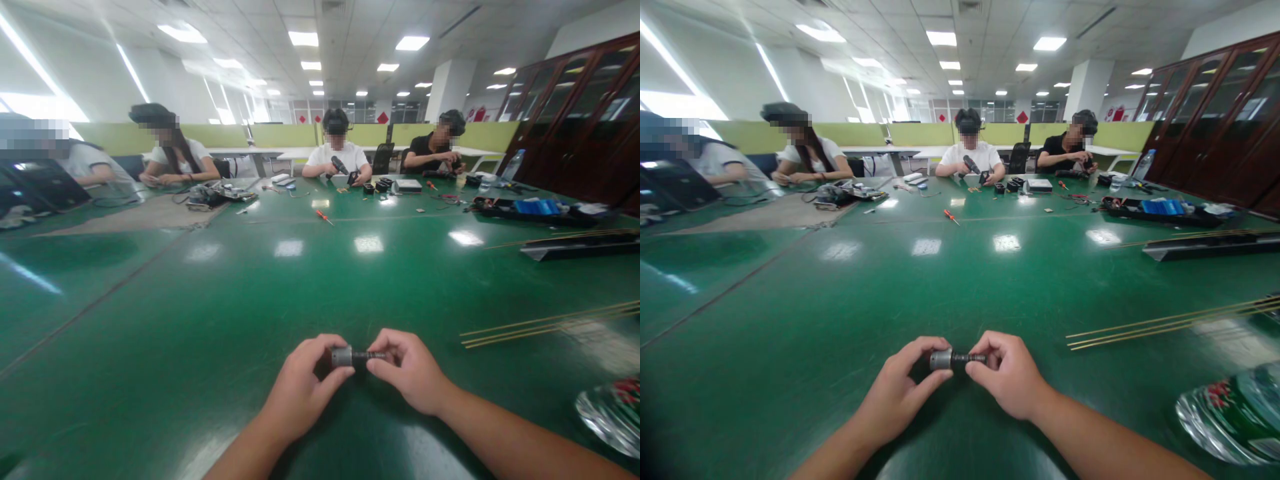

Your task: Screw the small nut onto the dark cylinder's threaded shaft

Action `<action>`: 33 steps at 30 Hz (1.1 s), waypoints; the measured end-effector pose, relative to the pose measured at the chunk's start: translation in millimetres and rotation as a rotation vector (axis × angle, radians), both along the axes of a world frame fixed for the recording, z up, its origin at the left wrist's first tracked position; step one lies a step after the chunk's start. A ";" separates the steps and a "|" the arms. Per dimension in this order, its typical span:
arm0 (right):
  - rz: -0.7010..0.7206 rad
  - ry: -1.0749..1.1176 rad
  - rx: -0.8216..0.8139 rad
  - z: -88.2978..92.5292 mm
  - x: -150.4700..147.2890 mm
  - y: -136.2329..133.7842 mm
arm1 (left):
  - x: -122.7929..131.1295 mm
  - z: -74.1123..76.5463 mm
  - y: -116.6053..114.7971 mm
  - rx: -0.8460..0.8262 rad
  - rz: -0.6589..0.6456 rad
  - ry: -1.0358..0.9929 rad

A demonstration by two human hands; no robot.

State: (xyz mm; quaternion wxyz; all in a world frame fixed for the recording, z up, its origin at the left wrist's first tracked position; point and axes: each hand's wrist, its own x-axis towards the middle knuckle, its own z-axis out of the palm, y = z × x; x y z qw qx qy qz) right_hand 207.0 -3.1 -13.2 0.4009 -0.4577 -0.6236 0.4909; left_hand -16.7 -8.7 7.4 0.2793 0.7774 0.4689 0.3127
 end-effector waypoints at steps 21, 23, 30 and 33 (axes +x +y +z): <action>-0.061 0.028 0.064 3.0 1.3 -0.9 | 0.0 2.1 2.0 -0.041 0.010 -0.088; -0.063 0.023 0.066 3.7 1.4 -1.1 | 0.7 2.5 2.1 -0.040 0.011 -0.092; -0.081 0.033 0.084 4.5 2.4 -1.7 | 0.6 1.0 3.9 -0.012 0.021 -0.122; -0.089 0.036 0.093 5.0 2.8 -1.8 | -0.2 0.1 3.5 -0.001 0.028 -0.121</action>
